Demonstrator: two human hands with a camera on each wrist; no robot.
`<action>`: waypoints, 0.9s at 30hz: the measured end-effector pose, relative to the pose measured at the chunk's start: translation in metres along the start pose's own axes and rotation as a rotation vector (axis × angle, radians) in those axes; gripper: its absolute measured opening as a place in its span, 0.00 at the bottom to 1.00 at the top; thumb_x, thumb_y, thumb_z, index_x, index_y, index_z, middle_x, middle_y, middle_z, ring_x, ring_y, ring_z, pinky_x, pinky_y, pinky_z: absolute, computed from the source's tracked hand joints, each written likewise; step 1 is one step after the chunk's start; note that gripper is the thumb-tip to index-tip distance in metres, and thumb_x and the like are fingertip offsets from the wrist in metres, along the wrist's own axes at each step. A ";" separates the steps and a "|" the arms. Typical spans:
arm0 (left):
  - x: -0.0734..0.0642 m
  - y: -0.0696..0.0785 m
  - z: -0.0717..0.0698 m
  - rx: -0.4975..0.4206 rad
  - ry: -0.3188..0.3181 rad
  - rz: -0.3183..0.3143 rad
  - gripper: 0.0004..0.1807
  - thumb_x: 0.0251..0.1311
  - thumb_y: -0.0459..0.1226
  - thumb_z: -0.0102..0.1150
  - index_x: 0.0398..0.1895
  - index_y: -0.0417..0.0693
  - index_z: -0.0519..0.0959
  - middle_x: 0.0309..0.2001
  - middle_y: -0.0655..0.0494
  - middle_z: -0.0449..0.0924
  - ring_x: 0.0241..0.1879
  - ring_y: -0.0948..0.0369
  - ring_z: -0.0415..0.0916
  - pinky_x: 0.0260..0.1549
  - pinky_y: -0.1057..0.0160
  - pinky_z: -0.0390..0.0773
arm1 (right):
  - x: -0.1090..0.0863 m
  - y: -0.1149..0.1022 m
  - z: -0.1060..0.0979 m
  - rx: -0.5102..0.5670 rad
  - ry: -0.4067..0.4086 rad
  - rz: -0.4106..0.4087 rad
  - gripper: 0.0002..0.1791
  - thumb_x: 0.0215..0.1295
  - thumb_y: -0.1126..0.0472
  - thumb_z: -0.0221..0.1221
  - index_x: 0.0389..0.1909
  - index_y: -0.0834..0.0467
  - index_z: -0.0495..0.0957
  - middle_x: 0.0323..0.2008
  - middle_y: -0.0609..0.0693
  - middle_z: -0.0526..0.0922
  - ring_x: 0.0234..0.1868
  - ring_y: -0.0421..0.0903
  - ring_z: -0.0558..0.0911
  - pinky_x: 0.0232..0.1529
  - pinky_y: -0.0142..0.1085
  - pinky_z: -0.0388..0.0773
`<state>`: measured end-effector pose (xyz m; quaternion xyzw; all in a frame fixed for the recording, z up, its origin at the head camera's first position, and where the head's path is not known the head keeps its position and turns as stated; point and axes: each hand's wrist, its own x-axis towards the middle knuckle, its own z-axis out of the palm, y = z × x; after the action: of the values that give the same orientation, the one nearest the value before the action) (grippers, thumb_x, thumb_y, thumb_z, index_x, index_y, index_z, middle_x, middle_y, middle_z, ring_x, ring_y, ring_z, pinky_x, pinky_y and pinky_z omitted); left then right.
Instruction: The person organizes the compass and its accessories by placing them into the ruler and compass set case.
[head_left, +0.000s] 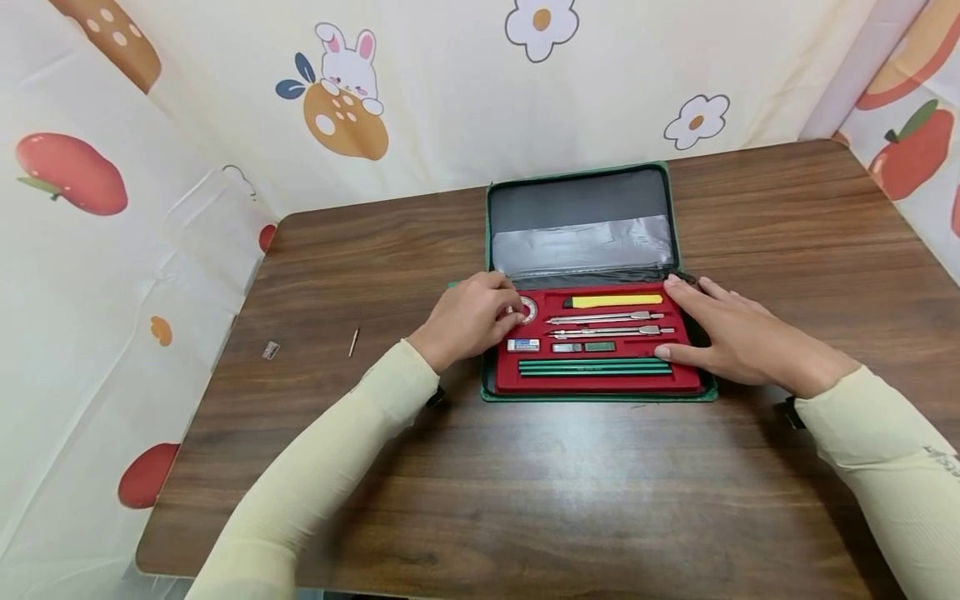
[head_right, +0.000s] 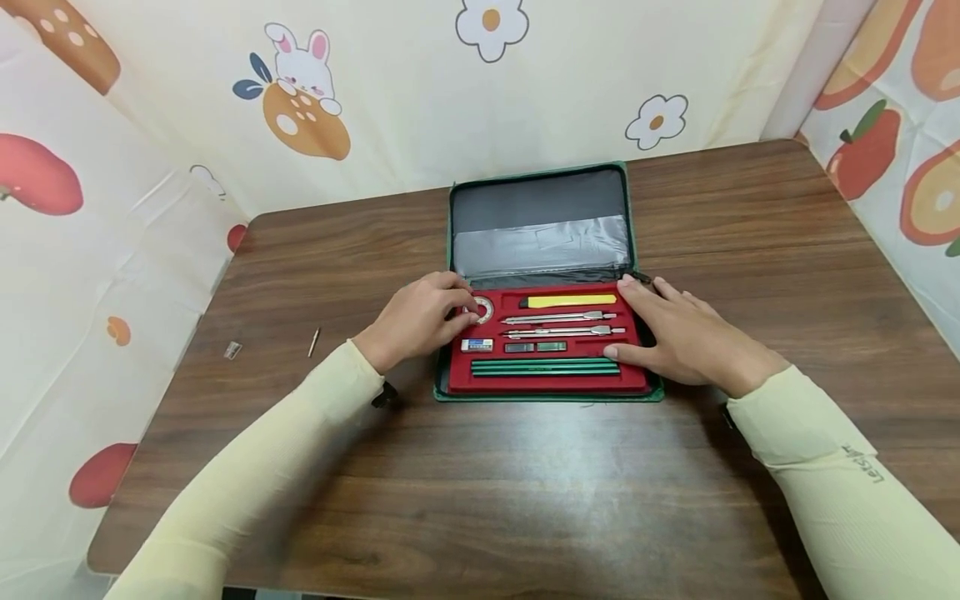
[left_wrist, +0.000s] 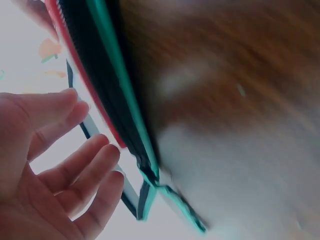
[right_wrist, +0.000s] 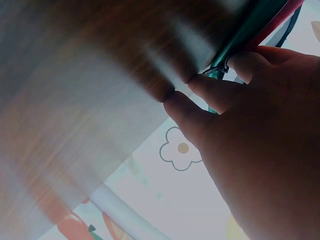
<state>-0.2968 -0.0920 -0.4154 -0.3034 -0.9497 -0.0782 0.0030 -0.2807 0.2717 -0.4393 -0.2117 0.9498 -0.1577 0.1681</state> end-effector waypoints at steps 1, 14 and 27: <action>-0.002 -0.002 -0.001 -0.001 0.004 -0.014 0.14 0.64 0.47 0.66 0.49 0.53 0.87 0.50 0.53 0.79 0.49 0.59 0.74 0.47 0.60 0.81 | 0.000 0.000 0.000 0.001 0.000 0.000 0.61 0.60 0.27 0.58 0.80 0.60 0.44 0.75 0.69 0.53 0.73 0.73 0.49 0.64 0.73 0.48; -0.052 -0.058 -0.015 0.020 0.042 -0.232 0.13 0.68 0.48 0.61 0.45 0.52 0.87 0.45 0.54 0.83 0.44 0.54 0.80 0.42 0.50 0.81 | -0.001 0.001 -0.001 0.004 0.004 0.005 0.61 0.60 0.26 0.58 0.80 0.59 0.44 0.75 0.70 0.53 0.73 0.73 0.49 0.63 0.73 0.49; -0.112 -0.105 -0.024 0.078 0.058 -0.432 0.15 0.69 0.47 0.60 0.46 0.47 0.87 0.52 0.44 0.80 0.52 0.43 0.77 0.47 0.40 0.77 | 0.001 0.001 0.001 0.007 0.008 -0.004 0.61 0.59 0.27 0.59 0.80 0.59 0.44 0.75 0.70 0.53 0.73 0.73 0.49 0.63 0.74 0.49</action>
<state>-0.2664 -0.2446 -0.4127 -0.0904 -0.9944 -0.0488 0.0251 -0.2812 0.2718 -0.4402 -0.2124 0.9494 -0.1623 0.1649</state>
